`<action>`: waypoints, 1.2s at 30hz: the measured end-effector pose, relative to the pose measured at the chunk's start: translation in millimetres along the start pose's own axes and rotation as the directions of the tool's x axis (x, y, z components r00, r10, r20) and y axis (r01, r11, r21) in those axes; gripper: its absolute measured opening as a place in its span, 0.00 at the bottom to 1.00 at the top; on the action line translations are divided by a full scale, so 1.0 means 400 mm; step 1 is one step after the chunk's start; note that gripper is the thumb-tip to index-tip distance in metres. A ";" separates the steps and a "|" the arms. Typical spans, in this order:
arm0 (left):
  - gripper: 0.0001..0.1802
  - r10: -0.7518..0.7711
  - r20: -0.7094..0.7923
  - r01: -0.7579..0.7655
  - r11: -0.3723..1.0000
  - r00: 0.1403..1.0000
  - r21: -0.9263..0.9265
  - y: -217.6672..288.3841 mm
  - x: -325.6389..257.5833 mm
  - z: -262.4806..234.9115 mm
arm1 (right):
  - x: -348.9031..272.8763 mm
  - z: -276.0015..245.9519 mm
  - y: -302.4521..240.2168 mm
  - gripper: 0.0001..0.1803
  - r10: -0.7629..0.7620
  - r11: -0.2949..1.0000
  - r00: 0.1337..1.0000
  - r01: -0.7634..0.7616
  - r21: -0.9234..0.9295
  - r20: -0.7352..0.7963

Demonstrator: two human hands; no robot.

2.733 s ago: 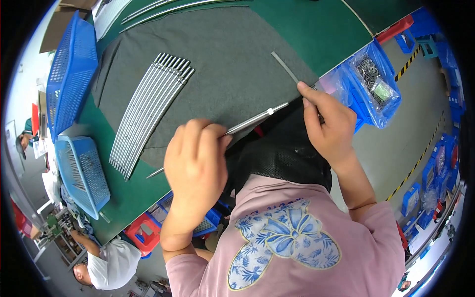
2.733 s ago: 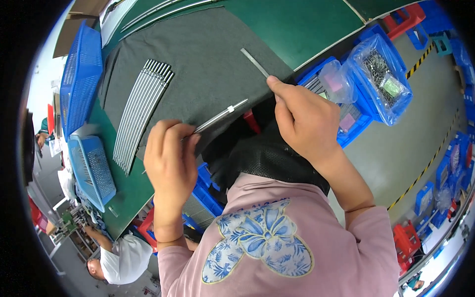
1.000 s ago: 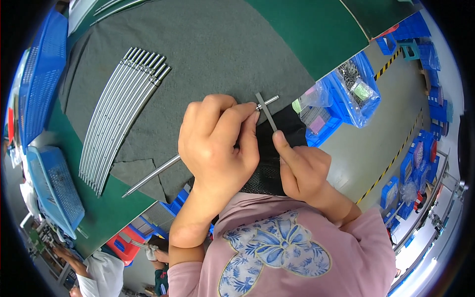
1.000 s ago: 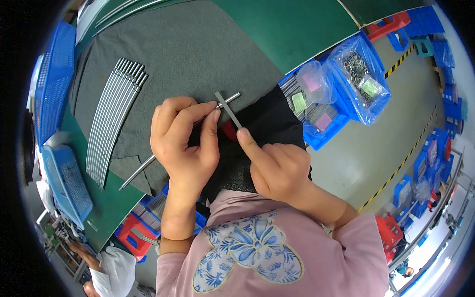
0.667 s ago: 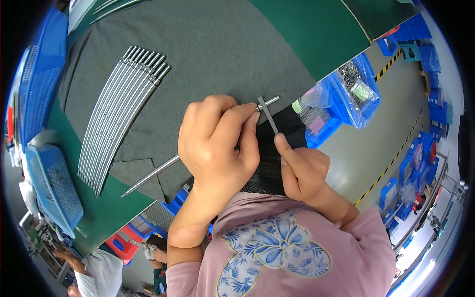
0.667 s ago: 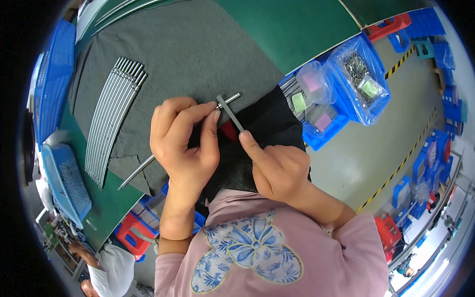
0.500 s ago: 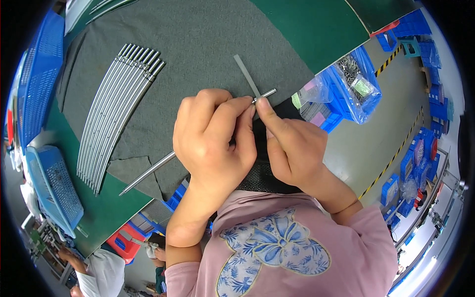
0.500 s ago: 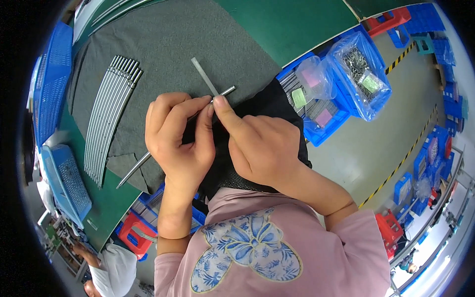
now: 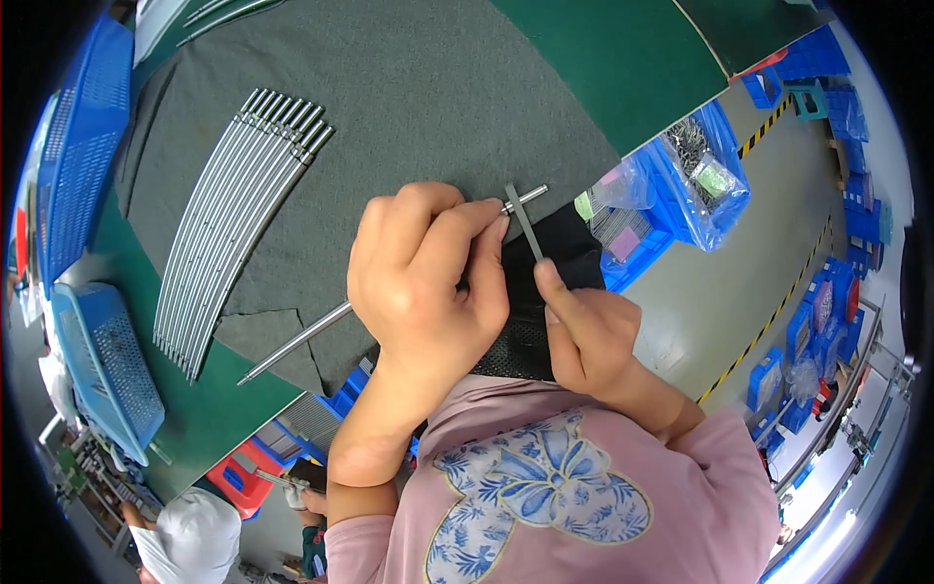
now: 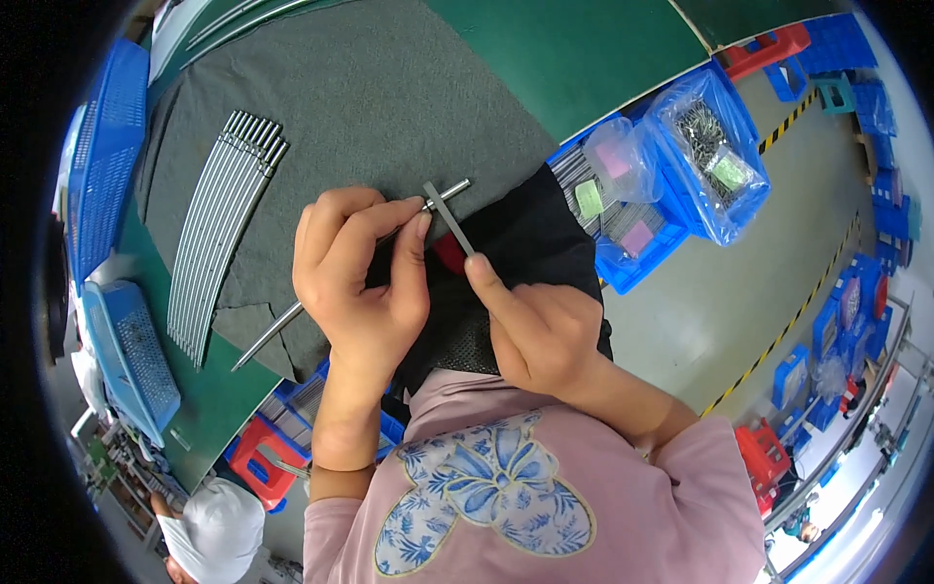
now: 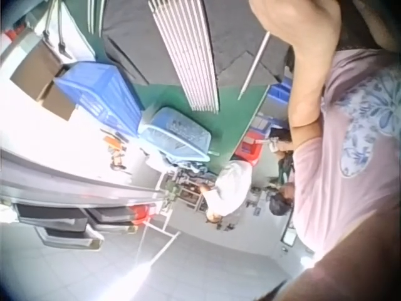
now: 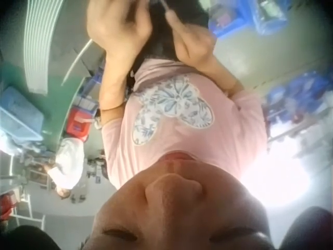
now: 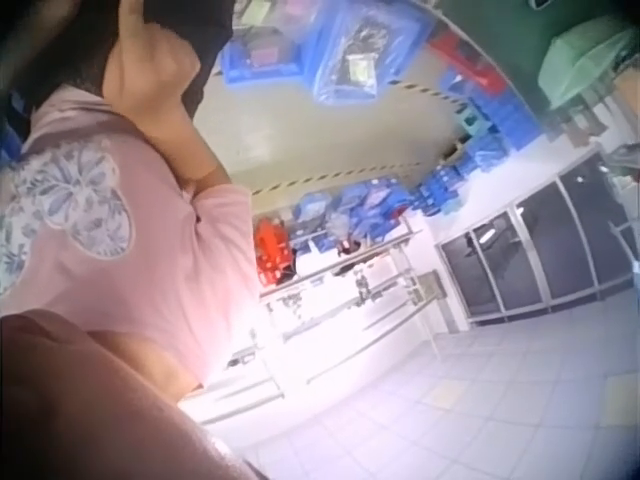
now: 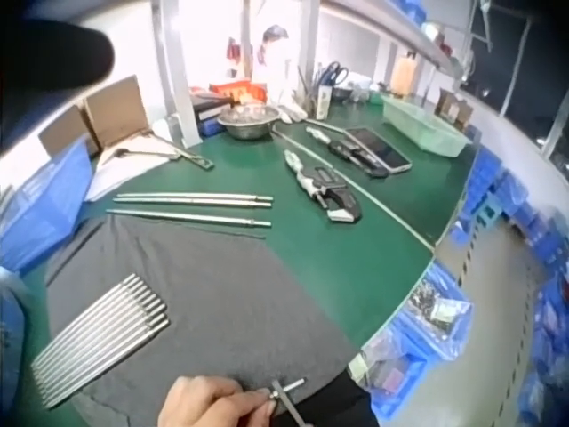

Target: The recorder is sorting, inspecting, and assembling small metal tubes or rods at a manufacturing workbench, using a file to smooth the edges.

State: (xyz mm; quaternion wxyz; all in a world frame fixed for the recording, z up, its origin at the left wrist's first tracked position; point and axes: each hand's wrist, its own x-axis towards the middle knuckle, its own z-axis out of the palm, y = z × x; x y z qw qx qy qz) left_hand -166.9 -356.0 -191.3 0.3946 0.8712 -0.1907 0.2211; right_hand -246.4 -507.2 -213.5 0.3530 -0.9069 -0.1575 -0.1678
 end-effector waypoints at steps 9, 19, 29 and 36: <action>0.08 -0.004 -0.003 0.004 1.000 1.000 -0.019 -0.002 0.000 0.003 | -0.006 0.014 0.002 0.23 0.001 1.000 0.999 0.000 0.024 -0.038; 0.08 -0.006 -0.009 0.006 1.000 1.000 -0.018 -0.003 0.001 0.006 | 0.025 0.025 0.007 0.23 0.004 1.000 0.998 -0.003 0.027 -0.059; 0.08 0.004 -0.002 -0.004 1.000 1.000 -0.004 -0.002 0.003 0.009 | 0.002 0.059 0.022 0.26 -0.032 0.999 0.981 0.029 -0.019 -0.192; 0.09 0.005 0.001 -0.005 1.000 1.000 0.001 -0.001 0.006 0.002 | 0.094 0.067 0.022 0.28 -0.097 0.995 0.961 0.088 -0.048 -0.259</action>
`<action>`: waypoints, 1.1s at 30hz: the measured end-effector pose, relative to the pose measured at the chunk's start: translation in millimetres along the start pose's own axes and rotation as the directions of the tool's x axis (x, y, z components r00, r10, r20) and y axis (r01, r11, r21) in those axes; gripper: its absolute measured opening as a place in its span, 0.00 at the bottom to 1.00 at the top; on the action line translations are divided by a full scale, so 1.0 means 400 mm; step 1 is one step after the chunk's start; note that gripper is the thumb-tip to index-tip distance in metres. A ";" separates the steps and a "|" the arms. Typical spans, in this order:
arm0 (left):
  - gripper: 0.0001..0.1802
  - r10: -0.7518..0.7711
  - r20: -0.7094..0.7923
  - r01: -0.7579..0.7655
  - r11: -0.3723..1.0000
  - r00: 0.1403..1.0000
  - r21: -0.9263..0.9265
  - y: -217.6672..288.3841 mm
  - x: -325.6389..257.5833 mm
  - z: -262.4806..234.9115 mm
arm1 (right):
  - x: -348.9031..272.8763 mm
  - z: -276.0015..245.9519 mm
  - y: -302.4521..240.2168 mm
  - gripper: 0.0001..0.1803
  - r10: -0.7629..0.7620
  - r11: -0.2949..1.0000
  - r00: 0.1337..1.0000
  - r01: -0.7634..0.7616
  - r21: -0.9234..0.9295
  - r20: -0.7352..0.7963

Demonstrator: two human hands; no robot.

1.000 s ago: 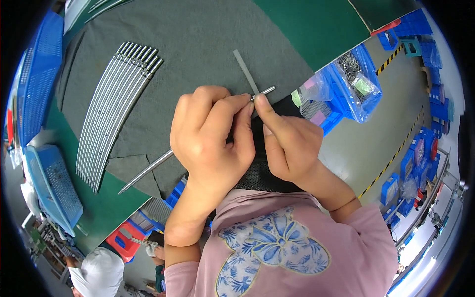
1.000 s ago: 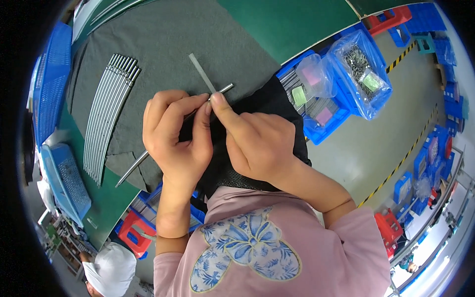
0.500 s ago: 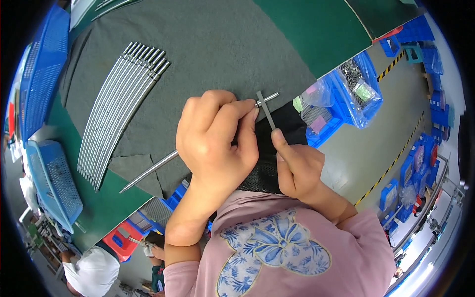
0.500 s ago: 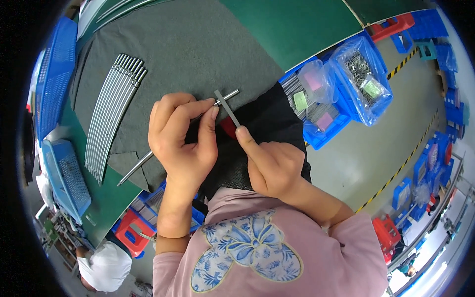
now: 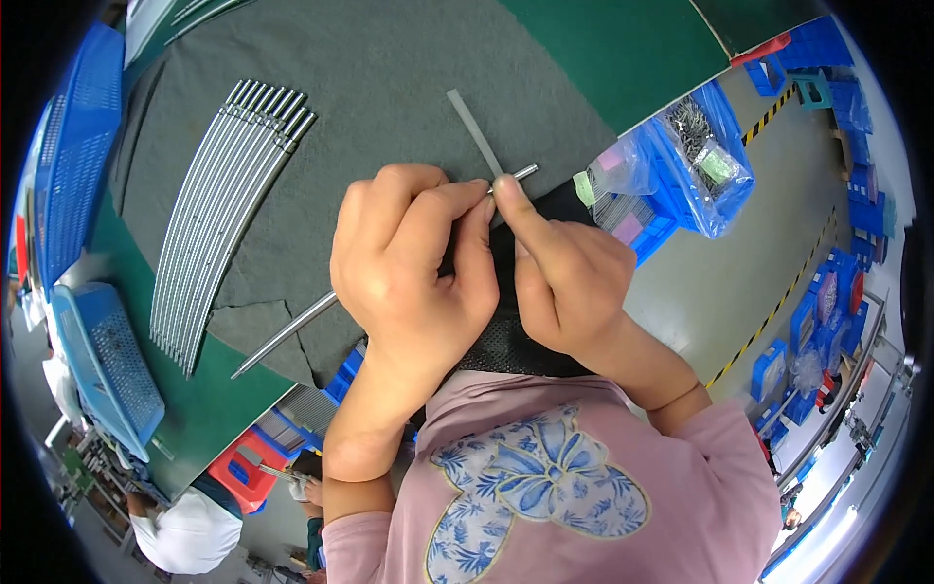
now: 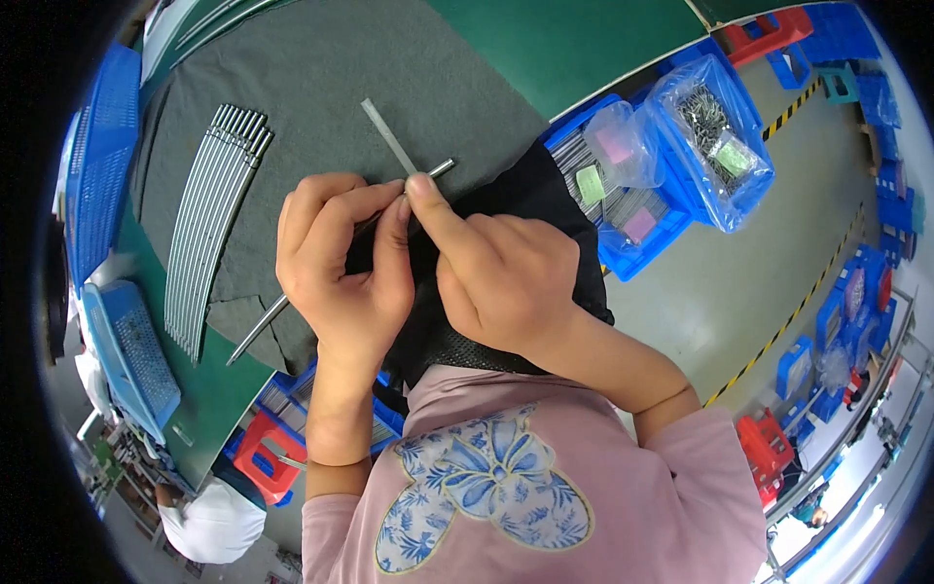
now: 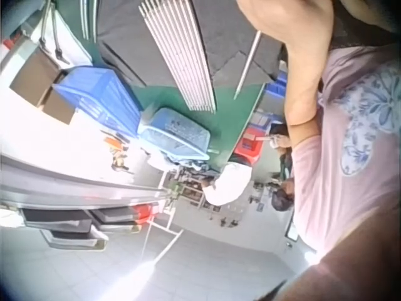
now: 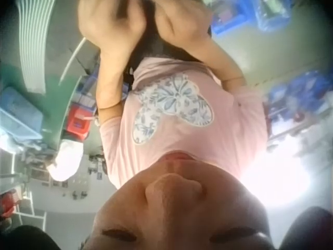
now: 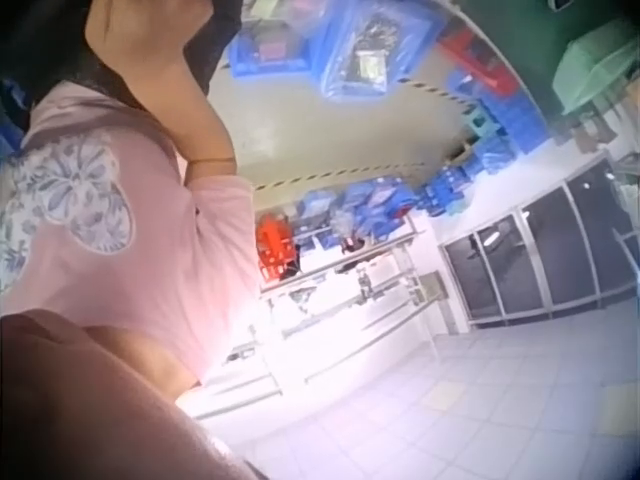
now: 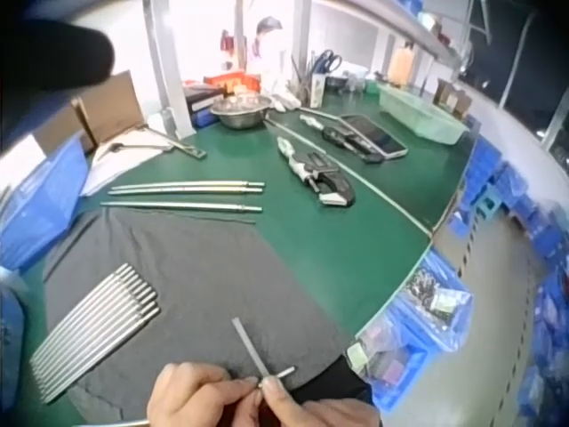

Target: The recorder is sorting, inspecting, and assembling small metal tubes or rods at a manufacturing workbench, using a file to smooth the edges.

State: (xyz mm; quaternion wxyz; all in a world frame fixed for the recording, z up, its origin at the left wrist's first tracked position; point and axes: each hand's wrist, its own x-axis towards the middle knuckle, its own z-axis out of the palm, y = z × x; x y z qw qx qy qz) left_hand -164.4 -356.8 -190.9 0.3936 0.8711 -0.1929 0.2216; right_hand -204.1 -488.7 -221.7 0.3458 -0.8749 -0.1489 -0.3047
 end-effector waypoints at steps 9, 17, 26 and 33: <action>0.08 0.012 -0.001 -0.012 1.000 1.000 -0.006 -0.002 -0.004 0.001 | 0.021 -0.091 -0.030 0.29 0.087 0.995 0.964 -0.071 -0.071 0.251; 0.09 0.023 0.000 -0.023 1.000 1.000 -0.002 0.000 -0.006 0.004 | 0.035 -0.149 -0.052 0.27 0.163 0.987 0.895 -0.153 -0.057 0.416; 0.09 0.030 0.001 -0.030 1.000 1.000 -0.005 -0.001 -0.003 0.003 | -0.004 -0.121 -0.039 0.29 0.100 0.993 0.957 -0.076 -0.095 0.273; 0.08 0.017 0.009 -0.017 1.000 1.000 -0.012 -0.005 -0.002 0.005 | -0.066 -0.069 -0.025 0.28 0.062 0.997 0.988 -0.054 -0.056 0.141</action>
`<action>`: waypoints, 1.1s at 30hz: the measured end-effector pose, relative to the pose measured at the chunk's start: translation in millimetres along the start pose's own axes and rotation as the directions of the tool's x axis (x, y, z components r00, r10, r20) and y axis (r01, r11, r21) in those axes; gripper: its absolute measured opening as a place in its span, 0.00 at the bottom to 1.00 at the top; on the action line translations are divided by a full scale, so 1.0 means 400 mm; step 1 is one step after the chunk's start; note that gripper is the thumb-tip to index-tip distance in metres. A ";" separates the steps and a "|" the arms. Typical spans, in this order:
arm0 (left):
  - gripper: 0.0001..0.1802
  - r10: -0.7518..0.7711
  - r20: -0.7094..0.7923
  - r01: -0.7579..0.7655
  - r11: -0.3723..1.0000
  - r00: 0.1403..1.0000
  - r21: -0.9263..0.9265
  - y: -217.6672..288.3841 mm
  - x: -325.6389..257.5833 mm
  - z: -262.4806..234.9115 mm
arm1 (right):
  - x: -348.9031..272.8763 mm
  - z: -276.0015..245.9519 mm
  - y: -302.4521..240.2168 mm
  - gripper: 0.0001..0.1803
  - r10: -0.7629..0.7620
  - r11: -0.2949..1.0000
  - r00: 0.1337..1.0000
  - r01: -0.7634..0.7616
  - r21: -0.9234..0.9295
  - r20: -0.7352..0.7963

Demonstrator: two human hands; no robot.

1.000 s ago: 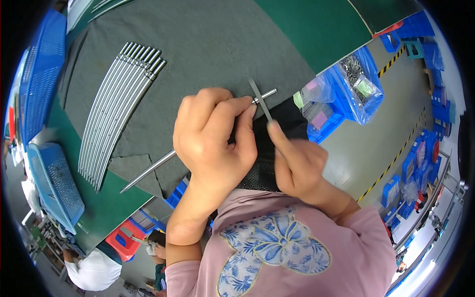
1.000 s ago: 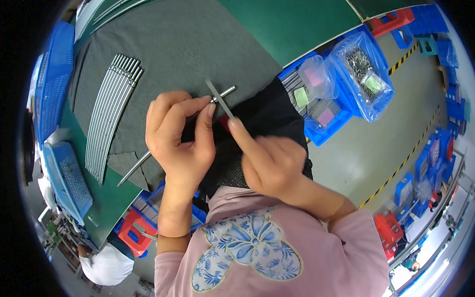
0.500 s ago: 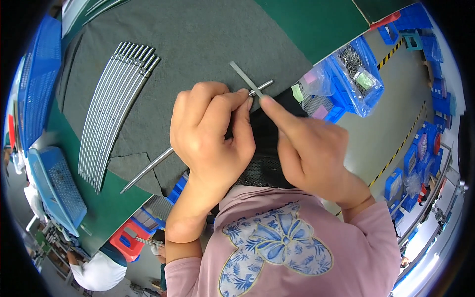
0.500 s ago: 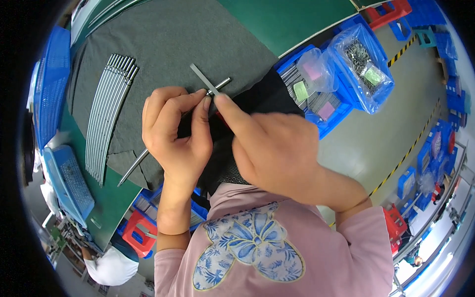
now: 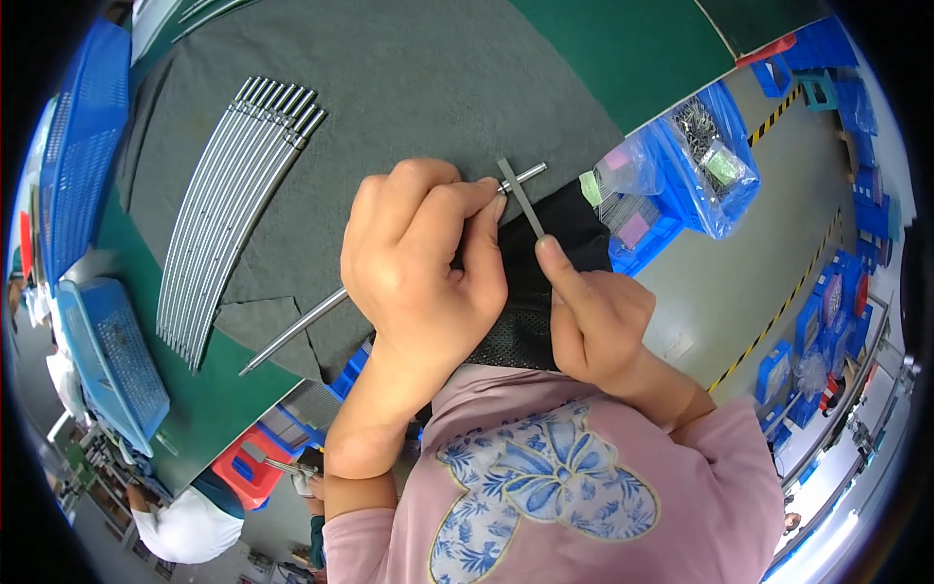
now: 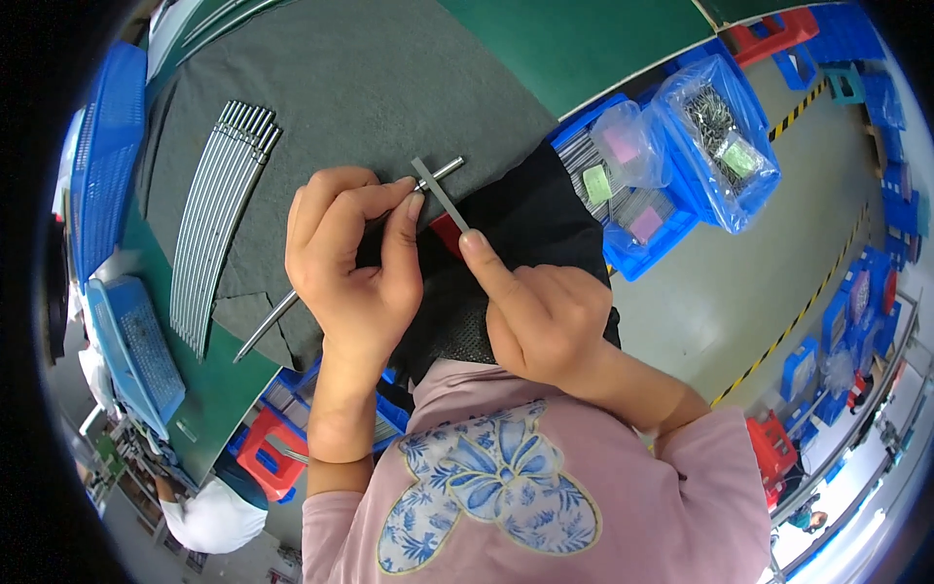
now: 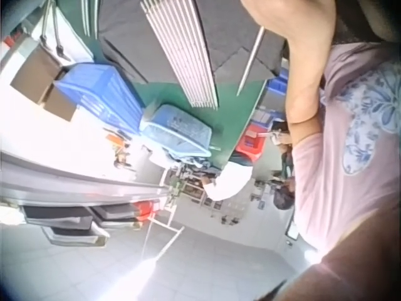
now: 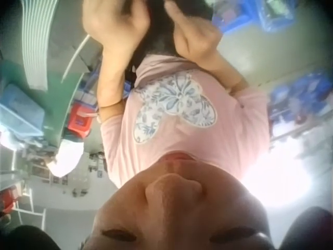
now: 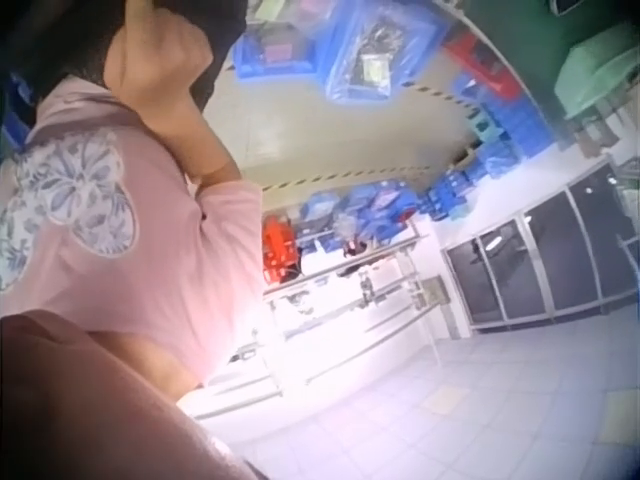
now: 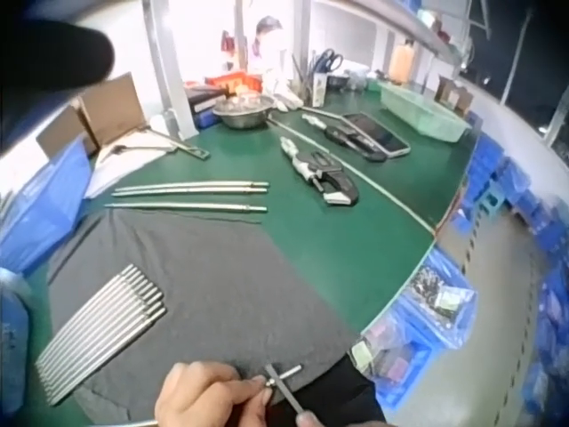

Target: The recorder is sorting, inspecting, and assembling small metal tubes or rods at a manufacturing workbench, using a file to smooth the edges.

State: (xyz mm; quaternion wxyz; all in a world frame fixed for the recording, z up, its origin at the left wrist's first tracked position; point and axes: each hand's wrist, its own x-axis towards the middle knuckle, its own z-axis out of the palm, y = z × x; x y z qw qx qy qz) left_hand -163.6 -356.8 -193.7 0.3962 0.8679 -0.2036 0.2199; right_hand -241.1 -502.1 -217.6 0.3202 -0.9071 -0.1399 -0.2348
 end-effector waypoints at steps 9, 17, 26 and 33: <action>0.08 0.004 0.016 -0.005 1.000 1.000 0.009 0.002 0.000 -0.005 | -0.021 0.037 0.010 0.28 -0.008 1.000 1.000 0.008 0.000 -0.019; 0.09 0.000 0.015 0.000 1.000 1.000 0.014 -0.005 0.003 -0.003 | -0.031 0.067 0.027 0.27 -0.032 0.999 0.990 0.036 0.027 -0.136; 0.09 0.019 0.002 -0.019 1.000 1.000 0.023 -0.001 0.001 -0.005 | -0.016 0.030 0.026 0.25 -0.038 0.998 0.999 0.038 0.055 -0.004; 0.09 0.037 0.010 -0.038 0.999 0.999 0.022 -0.005 0.001 -0.006 | 0.045 0.037 0.015 0.25 -0.053 0.998 0.998 0.055 0.038 -0.046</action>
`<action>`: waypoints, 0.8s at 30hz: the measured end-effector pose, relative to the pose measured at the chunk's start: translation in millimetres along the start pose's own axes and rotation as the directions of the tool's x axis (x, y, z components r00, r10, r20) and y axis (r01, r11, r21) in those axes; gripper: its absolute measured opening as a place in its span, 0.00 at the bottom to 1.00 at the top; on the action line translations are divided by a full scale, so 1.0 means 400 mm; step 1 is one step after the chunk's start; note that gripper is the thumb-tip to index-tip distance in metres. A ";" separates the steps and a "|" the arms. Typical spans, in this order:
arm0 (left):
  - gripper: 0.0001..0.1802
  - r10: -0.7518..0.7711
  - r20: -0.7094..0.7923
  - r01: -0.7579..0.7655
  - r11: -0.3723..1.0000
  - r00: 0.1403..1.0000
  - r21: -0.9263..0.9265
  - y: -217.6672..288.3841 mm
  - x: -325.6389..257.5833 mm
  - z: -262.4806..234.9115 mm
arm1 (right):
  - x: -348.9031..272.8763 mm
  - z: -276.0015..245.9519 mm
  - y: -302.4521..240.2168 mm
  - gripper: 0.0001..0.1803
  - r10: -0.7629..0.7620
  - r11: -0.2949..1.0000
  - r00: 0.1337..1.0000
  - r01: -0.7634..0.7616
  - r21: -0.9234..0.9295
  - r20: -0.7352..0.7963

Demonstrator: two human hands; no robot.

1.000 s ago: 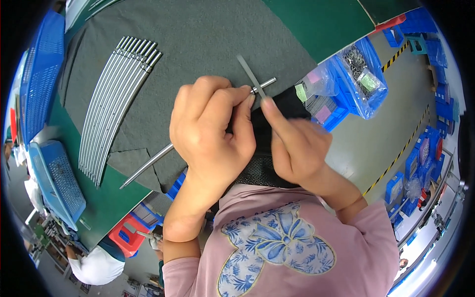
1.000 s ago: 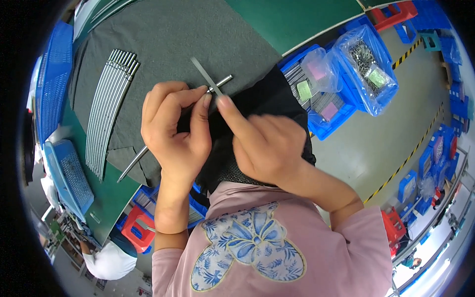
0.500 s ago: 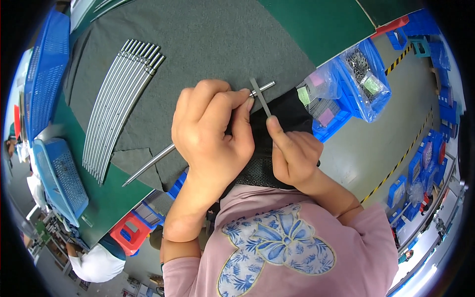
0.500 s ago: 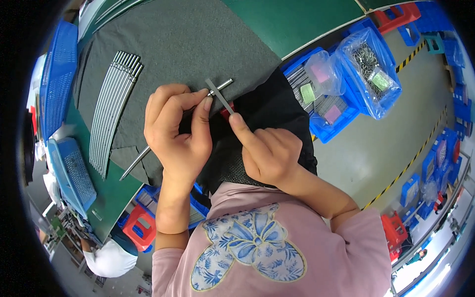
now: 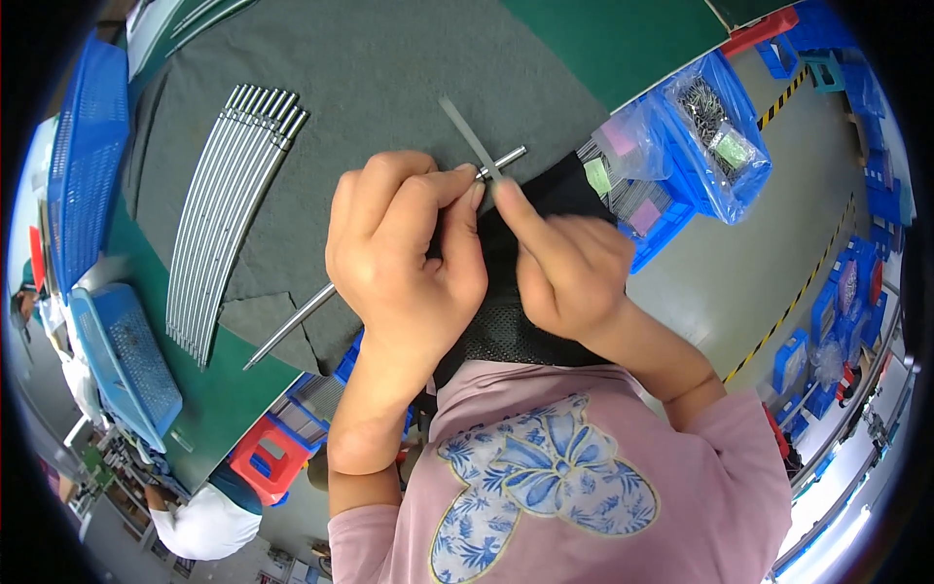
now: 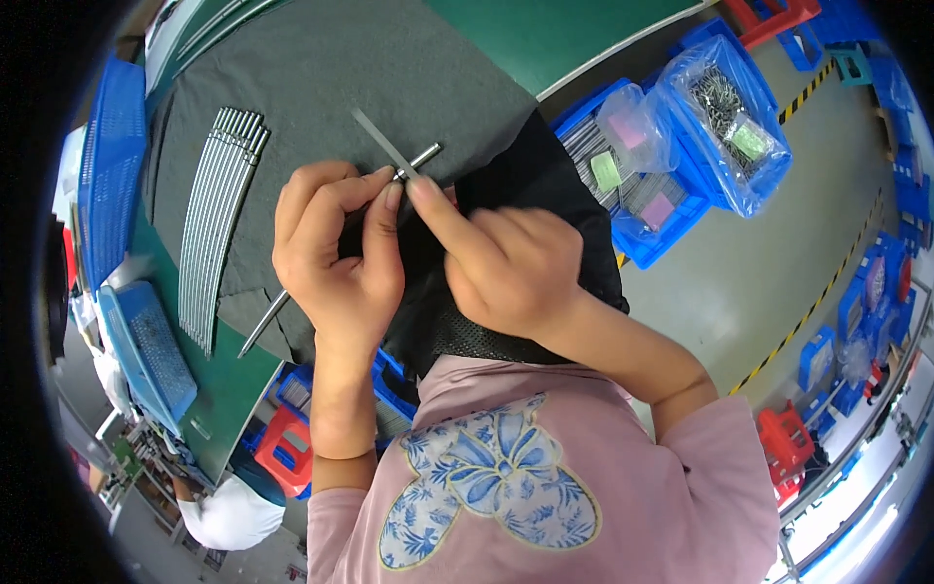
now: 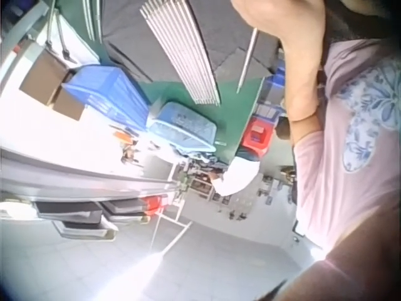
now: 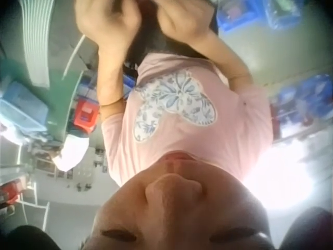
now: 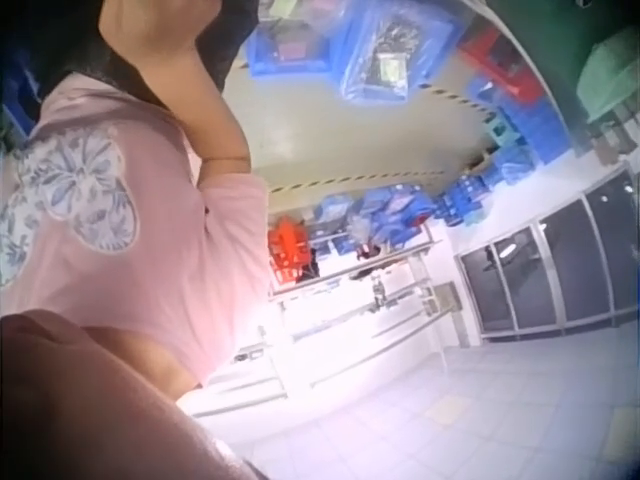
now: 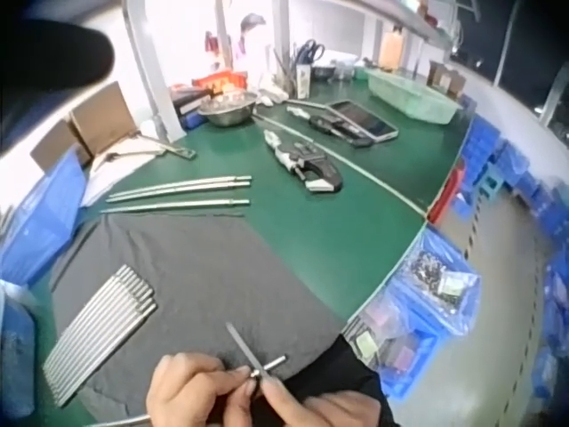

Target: The recorder is sorting, inspecting, and assembling small metal tubes or rods at a manufacturing workbench, using a file to smooth the edges.

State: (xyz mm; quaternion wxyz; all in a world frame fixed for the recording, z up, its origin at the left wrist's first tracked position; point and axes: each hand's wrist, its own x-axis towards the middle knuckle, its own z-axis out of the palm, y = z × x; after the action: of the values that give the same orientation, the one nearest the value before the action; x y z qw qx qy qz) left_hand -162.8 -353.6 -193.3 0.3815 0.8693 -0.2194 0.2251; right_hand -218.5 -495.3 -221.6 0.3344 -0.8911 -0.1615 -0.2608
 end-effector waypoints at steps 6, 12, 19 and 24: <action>0.08 -0.029 0.039 0.029 1.000 0.999 0.002 0.000 -0.004 -0.010 | -0.084 -0.073 0.039 0.23 0.125 0.991 0.980 -0.115 0.072 -0.155; 0.07 -0.037 0.091 0.036 0.999 0.995 0.014 -0.004 0.004 -0.016 | 0.000 0.027 0.066 0.19 0.782 0.462 0.623 -0.589 0.663 0.008; 0.07 -0.048 0.096 0.047 0.999 0.994 0.010 -0.006 -0.002 -0.018 | 0.032 -0.001 0.011 0.07 0.782 0.353 0.621 -0.508 0.786 0.051; 0.08 -0.006 0.033 0.005 1.000 0.999 0.005 -0.011 -0.006 -0.007 | 0.108 0.028 -0.024 0.12 0.536 0.794 0.839 -0.464 0.393 -0.092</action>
State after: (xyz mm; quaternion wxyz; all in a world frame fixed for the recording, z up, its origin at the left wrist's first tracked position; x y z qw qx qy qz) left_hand -162.7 -348.4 -195.4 0.3761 0.8745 -0.2228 0.2100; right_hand -183.9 -475.7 -199.0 0.5614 -0.7956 0.0709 -0.2166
